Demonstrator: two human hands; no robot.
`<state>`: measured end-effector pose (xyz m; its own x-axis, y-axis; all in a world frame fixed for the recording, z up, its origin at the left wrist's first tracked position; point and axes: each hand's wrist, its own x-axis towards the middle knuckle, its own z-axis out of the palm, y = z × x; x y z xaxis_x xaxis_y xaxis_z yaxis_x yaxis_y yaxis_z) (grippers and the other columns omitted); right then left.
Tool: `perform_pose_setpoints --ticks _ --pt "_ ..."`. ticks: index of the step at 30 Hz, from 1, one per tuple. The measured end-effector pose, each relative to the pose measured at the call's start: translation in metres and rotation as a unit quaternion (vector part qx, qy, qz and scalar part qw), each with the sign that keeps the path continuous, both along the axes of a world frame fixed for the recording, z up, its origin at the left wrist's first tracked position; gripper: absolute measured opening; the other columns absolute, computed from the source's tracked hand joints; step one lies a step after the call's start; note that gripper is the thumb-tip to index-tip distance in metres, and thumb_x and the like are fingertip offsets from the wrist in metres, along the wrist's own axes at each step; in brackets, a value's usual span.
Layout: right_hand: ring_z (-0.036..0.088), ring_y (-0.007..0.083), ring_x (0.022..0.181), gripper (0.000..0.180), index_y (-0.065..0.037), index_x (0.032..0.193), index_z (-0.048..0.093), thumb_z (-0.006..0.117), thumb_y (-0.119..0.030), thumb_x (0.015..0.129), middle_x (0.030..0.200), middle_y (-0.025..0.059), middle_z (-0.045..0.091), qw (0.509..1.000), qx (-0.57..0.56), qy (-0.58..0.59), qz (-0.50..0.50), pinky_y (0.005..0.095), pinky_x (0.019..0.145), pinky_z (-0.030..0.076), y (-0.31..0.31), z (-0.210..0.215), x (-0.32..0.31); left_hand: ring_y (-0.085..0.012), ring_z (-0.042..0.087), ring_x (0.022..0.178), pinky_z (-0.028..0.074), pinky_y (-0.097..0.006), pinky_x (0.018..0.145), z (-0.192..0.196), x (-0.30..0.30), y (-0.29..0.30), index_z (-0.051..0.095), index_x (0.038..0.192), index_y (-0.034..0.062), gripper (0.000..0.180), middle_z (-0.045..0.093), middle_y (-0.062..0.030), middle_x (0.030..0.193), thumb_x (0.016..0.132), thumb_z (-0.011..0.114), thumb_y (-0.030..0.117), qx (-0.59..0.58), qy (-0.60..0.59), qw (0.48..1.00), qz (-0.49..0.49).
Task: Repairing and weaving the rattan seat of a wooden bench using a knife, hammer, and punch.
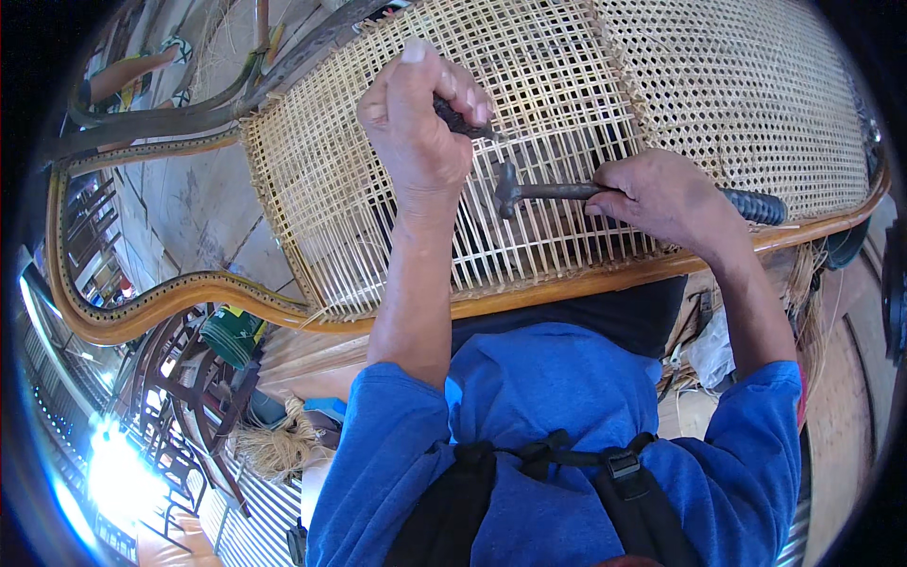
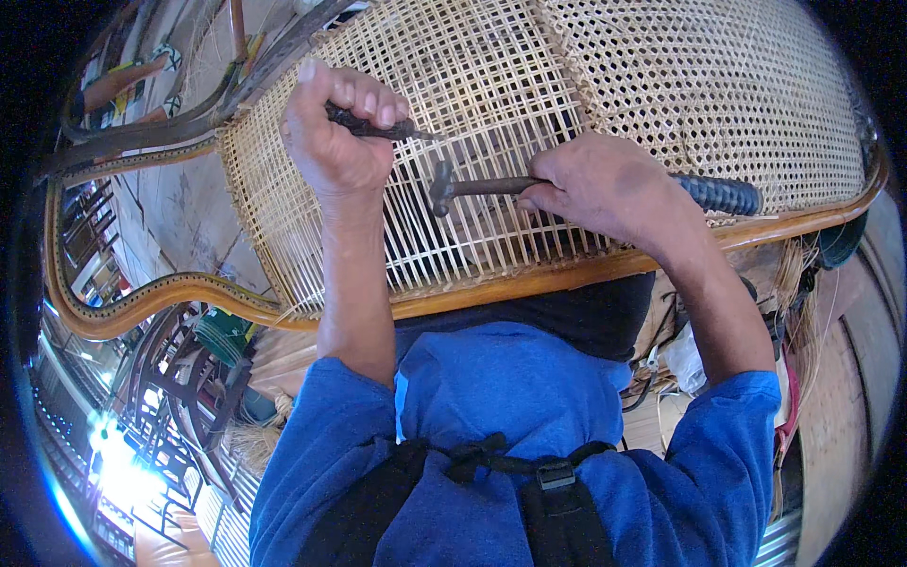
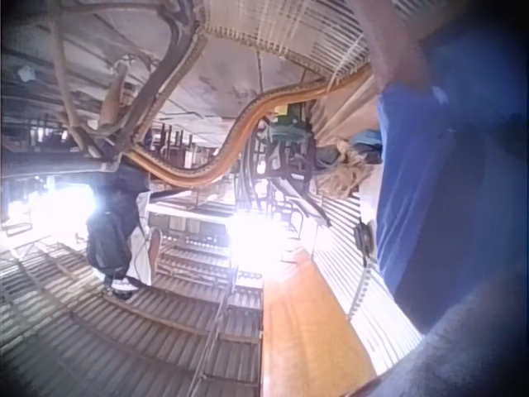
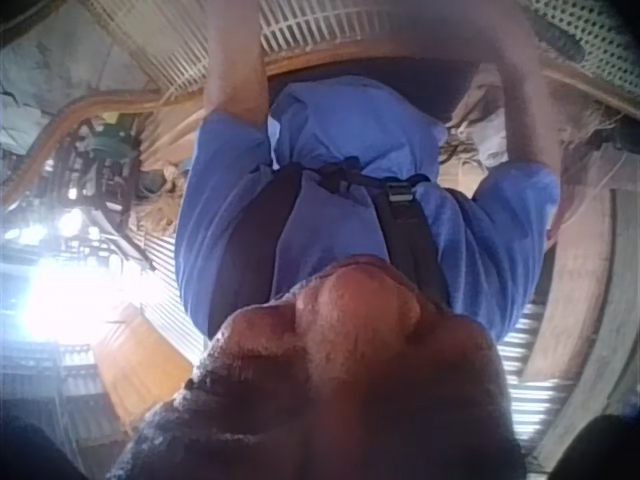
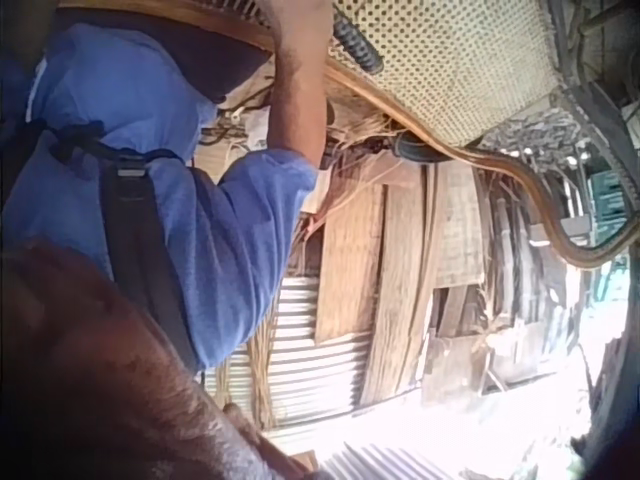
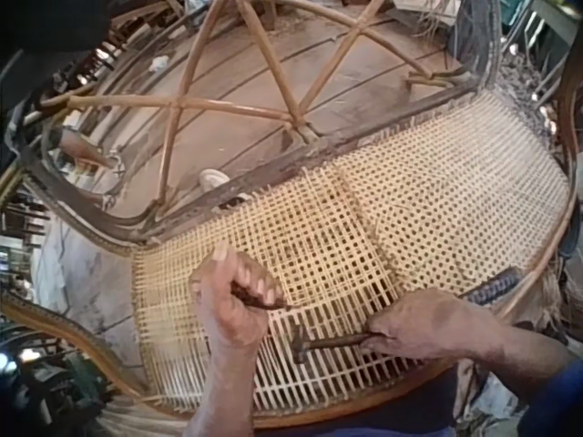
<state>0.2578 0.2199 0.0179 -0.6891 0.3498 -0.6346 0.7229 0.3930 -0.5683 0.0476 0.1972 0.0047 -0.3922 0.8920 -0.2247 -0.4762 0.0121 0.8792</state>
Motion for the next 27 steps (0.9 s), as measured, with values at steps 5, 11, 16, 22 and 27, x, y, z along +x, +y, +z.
perform_pose_setpoints --ticks 5,11,16,22,27 --pt "0.062 0.0337 0.072 0.033 -0.005 0.079 0.062 0.056 -0.037 0.085 0.07 0.0166 0.061 0.999 0.011 0.035 0.003 0.0437 0.067 0.049 0.005 -0.001 -0.004 -0.0127 0.043 0.042 0.038 -0.027 0.04 -0.007 0.008 0.005 0.045 0.055 0.0042 0.04 0.044 -0.0057 0.049 0.091 0.05 0.023 -0.023 0.011 1.0 -0.016" --pt "0.061 0.0335 0.07 0.031 -0.005 0.079 0.063 0.057 -0.035 0.084 0.07 0.0152 0.06 0.999 0.009 0.018 -0.039 0.0441 0.065 0.048 0.009 0.003 0.003 -0.0119 0.043 0.041 0.038 -0.027 0.04 -0.001 0.004 0.001 0.045 0.055 0.0034 0.04 0.044 -0.0056 0.047 0.09 0.048 0.022 0.012 0.065 0.998 -0.025" --pt "0.061 0.0347 0.073 0.031 -0.004 0.079 0.064 0.056 -0.034 0.085 0.073 0.0161 0.062 0.998 -0.035 0.043 -0.012 0.044 0.067 0.048 0.0 0.001 0.0 -0.0135 0.042 0.042 0.038 -0.027 0.041 0.001 -0.005 -0.003 0.044 0.056 0.0034 0.039 0.045 -0.0074 0.05 0.09 0.049 0.021 -0.012 0.02 1.0 0.006" --pt "0.062 0.0347 0.076 0.034 -0.002 0.08 0.063 0.054 -0.034 0.086 0.075 0.0179 0.062 0.999 -0.026 0.024 0.028 0.0438 0.072 0.049 0.0 -0.004 -0.009 -0.0137 0.043 0.043 0.039 -0.027 0.042 0.001 -0.013 -0.005 0.045 0.058 0.0037 0.038 0.046 -0.0079 0.051 0.09 0.051 0.023 -0.008 0.034 0.999 -0.011" --pt "0.061 0.034 0.071 0.03 -0.004 0.08 0.063 0.058 -0.034 0.083 0.069 0.016 0.06 0.998 0.005 0.051 0.022 0.0442 0.066 0.048 -0.002 -0.009 -0.013 -0.014 0.044 0.044 0.039 -0.028 0.042 0.001 -0.018 -0.005 0.046 0.058 0.004 0.038 0.046 -0.0079 0.051 0.09 0.052 0.024 -0.025 -0.008 1.0 0.013"
